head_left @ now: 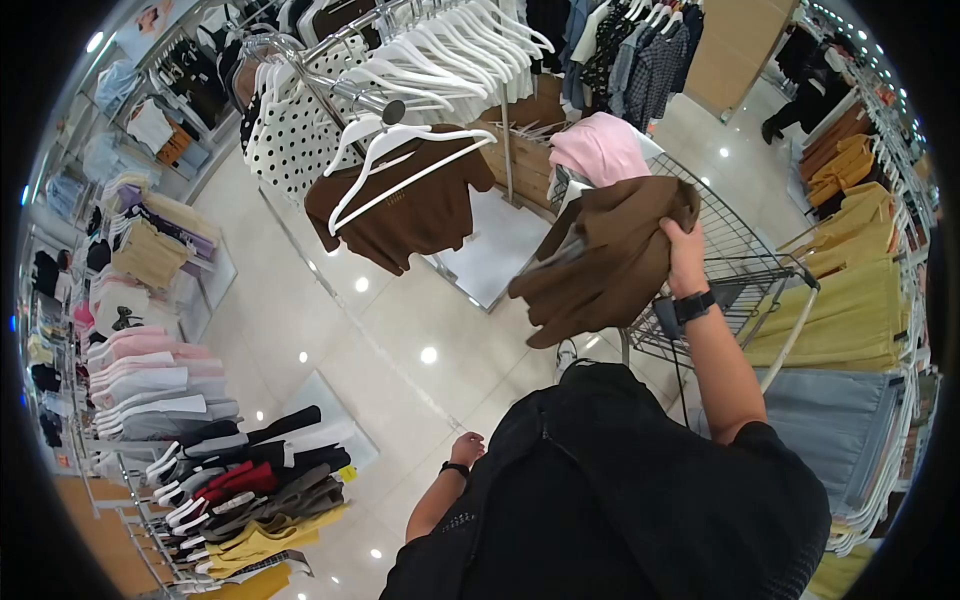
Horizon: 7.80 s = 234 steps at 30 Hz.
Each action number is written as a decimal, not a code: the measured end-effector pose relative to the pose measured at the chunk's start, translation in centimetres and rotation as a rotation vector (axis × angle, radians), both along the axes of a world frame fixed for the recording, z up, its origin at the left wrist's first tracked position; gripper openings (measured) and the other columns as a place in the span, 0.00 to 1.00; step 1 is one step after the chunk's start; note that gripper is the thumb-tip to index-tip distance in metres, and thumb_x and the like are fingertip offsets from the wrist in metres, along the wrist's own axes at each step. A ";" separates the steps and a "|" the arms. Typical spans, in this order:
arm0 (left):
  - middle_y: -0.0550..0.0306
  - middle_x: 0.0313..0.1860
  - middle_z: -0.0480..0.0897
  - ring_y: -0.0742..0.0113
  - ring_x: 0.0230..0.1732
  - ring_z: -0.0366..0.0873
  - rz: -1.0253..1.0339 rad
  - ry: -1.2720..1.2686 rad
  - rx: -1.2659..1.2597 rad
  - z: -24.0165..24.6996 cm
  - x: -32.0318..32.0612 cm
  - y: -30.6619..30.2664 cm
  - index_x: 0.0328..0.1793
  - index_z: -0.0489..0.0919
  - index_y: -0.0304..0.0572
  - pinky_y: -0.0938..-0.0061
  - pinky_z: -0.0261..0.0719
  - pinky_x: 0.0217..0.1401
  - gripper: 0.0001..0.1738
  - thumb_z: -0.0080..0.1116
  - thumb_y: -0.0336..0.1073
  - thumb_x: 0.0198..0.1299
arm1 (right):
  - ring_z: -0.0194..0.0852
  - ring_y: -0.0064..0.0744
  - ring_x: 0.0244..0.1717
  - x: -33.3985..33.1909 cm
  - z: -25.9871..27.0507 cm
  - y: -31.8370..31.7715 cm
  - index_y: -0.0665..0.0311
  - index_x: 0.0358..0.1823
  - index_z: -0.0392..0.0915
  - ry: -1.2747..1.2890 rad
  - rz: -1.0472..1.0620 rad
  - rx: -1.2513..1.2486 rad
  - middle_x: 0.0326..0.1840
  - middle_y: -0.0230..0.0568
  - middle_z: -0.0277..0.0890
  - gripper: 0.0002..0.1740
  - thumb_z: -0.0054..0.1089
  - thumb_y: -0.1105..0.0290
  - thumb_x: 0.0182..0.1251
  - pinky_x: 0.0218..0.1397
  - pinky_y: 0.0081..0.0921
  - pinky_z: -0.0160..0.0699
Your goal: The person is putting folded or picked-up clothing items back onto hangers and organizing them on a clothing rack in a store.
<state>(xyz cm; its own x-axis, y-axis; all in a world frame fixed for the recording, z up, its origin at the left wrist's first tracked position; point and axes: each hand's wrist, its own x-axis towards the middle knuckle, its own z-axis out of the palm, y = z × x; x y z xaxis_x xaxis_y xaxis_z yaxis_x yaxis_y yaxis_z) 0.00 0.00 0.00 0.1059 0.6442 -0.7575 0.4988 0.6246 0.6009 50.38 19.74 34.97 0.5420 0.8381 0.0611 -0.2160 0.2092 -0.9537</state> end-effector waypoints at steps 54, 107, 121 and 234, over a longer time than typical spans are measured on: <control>0.48 0.43 0.84 0.48 0.48 0.80 0.202 0.442 1.161 33.1 2.3 39.8 0.47 0.85 0.38 0.59 0.77 0.54 0.11 0.65 0.27 0.57 | 0.79 0.39 0.39 -13.8 1.3 28.5 0.60 0.42 0.81 -1.037 0.767 0.201 0.36 0.37 0.81 0.16 0.75 0.60 0.58 0.42 0.40 0.74; 0.48 0.41 0.85 0.57 0.41 0.83 0.017 -0.154 1.225 28.9 -7.0 48.6 0.47 0.83 0.33 0.67 0.79 0.46 0.16 0.49 0.38 0.76 | 0.81 0.40 0.40 -18.4 1.3 28.4 0.71 0.48 0.82 -1.032 0.505 -0.147 0.39 0.49 0.83 0.18 0.50 0.62 0.79 0.46 0.32 0.77; 0.56 0.29 0.80 0.65 0.33 0.76 0.151 -0.233 1.139 24.0 -9.3 50.5 0.39 0.78 0.33 0.70 0.74 0.38 0.41 0.46 0.72 0.70 | 0.70 0.28 0.31 -14.8 -11.2 26.8 0.71 0.28 0.77 -0.442 0.169 -0.239 0.23 0.37 0.73 0.37 0.36 0.46 0.84 0.40 0.29 0.68; 0.52 0.28 0.83 0.57 0.23 0.77 -0.771 -1.720 0.944 56.1 16.1 37.8 0.47 0.82 0.47 0.67 0.69 0.22 0.24 0.70 0.57 0.58 | 0.61 0.70 0.72 2.5 -17.0 16.1 0.59 0.81 0.50 -1.284 0.383 -1.128 0.76 0.59 0.57 0.63 0.82 0.52 0.48 0.70 0.58 0.71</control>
